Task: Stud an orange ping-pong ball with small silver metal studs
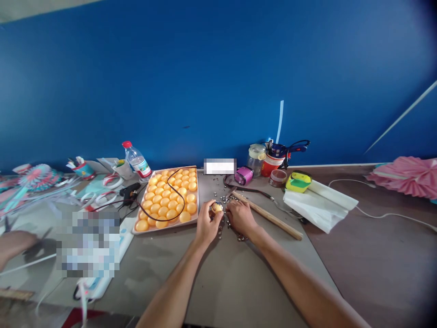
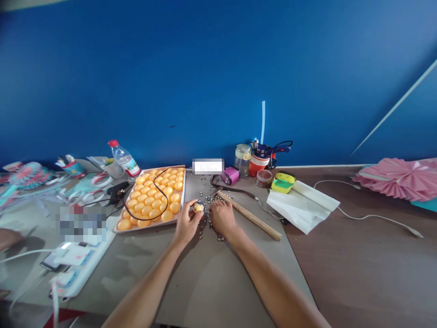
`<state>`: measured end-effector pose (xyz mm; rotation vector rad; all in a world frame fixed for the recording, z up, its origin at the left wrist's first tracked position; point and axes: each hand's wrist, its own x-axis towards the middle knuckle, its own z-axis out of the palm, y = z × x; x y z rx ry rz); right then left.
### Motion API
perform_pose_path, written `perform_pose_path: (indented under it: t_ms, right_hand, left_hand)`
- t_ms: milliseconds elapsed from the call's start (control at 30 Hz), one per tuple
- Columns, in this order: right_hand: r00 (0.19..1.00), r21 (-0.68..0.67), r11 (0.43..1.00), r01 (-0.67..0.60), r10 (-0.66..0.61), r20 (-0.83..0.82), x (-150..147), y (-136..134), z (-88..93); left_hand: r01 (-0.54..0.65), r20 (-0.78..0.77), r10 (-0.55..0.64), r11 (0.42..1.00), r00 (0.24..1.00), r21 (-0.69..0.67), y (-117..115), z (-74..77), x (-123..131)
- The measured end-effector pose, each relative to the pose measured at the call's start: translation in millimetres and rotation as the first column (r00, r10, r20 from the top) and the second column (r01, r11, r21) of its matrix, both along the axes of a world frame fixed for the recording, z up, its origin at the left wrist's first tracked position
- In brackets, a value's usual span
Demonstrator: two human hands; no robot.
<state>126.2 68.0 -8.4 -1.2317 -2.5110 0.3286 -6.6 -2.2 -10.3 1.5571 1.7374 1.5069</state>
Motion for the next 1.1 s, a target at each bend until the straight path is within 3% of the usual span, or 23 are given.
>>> perform_pose_path:
  t_ms: [367,900,1100]
  right_hand:
    - [0.915,0.079,0.996,0.039,-0.003,-0.404,1,10,-8.6]
    - [0.866,0.123,0.992,0.038,0.029,-0.499,3,9,-10.3]
    - [0.870,0.167,0.983,0.082,0.011,-0.493,5,5,-1.3]
  left_hand:
    - [-0.031,-0.118,0.032,0.999,0.992,0.013,-1,0.0,1]
    - [-0.020,-0.130,0.030,0.997,0.991,0.074,-2,1.6,5]
    - [-0.014,-0.085,0.022,0.995,0.996,0.104,-2,2.4,9]
